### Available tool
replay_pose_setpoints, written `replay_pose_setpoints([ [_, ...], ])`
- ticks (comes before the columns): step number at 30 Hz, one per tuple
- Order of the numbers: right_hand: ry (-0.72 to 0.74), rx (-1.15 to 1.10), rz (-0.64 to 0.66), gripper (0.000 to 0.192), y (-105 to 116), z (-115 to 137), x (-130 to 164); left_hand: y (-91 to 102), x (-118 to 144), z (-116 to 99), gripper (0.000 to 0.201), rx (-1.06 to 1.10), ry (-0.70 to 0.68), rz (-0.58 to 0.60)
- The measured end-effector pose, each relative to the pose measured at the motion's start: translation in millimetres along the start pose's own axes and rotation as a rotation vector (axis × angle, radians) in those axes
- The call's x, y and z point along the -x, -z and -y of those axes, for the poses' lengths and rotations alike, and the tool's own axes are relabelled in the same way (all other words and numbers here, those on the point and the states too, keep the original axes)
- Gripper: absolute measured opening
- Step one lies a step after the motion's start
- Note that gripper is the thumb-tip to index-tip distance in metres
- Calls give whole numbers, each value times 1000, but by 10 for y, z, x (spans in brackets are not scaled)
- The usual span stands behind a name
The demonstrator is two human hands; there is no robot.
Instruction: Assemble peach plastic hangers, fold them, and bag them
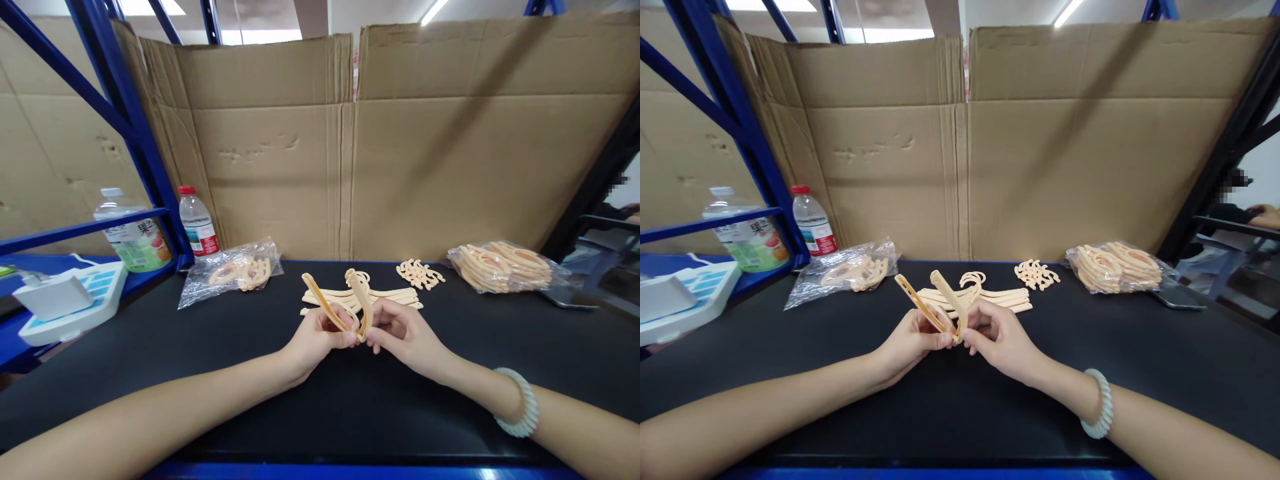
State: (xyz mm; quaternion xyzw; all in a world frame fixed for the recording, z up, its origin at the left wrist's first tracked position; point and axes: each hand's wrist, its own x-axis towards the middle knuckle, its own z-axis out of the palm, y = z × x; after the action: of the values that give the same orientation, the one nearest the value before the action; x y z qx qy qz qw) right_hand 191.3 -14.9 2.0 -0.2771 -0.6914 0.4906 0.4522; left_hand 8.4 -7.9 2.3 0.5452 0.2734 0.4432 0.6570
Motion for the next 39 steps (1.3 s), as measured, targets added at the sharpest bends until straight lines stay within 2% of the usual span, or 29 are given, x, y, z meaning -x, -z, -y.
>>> replay_pose_setpoints([
  [9, 24, 113, -107, 27, -54, -4, 4, -8, -17, 41, 31, 34, 19, -114],
  [16, -23, 132, -239, 28, -59, -67, -59, -50, 0, 2, 36, 41, 37, -127],
  [21, -36, 61, -216, 29, -20, -89, -104, -46, -7, -31, 35, 64, 54, -156],
  [25, -29, -28, -212, 28, 184, -33, -135, 60, -54, -153, 29, 81, 27, -245],
  [27, -17, -60, -208, 27, 362, 25, -158, 151, -91, -251, 24, 85, 12, -281],
  [29, -27, -31, -153, 28, 568, 84, -185, 259, -136, -357, 17, 72, 14, -301],
  [31, -30, 63, -112, 27, 771, 129, -209, 375, -184, -457, 13, 67, 20, -332],
  [35, -32, 371, -70, 27, 1061, 176, -228, 599, -254, -593, 13, 2, 63, -286],
  [39, 46, 777, -18, 23, 1186, 208, -220, 778, -274, -645, 21, -252, 50, -100],
])
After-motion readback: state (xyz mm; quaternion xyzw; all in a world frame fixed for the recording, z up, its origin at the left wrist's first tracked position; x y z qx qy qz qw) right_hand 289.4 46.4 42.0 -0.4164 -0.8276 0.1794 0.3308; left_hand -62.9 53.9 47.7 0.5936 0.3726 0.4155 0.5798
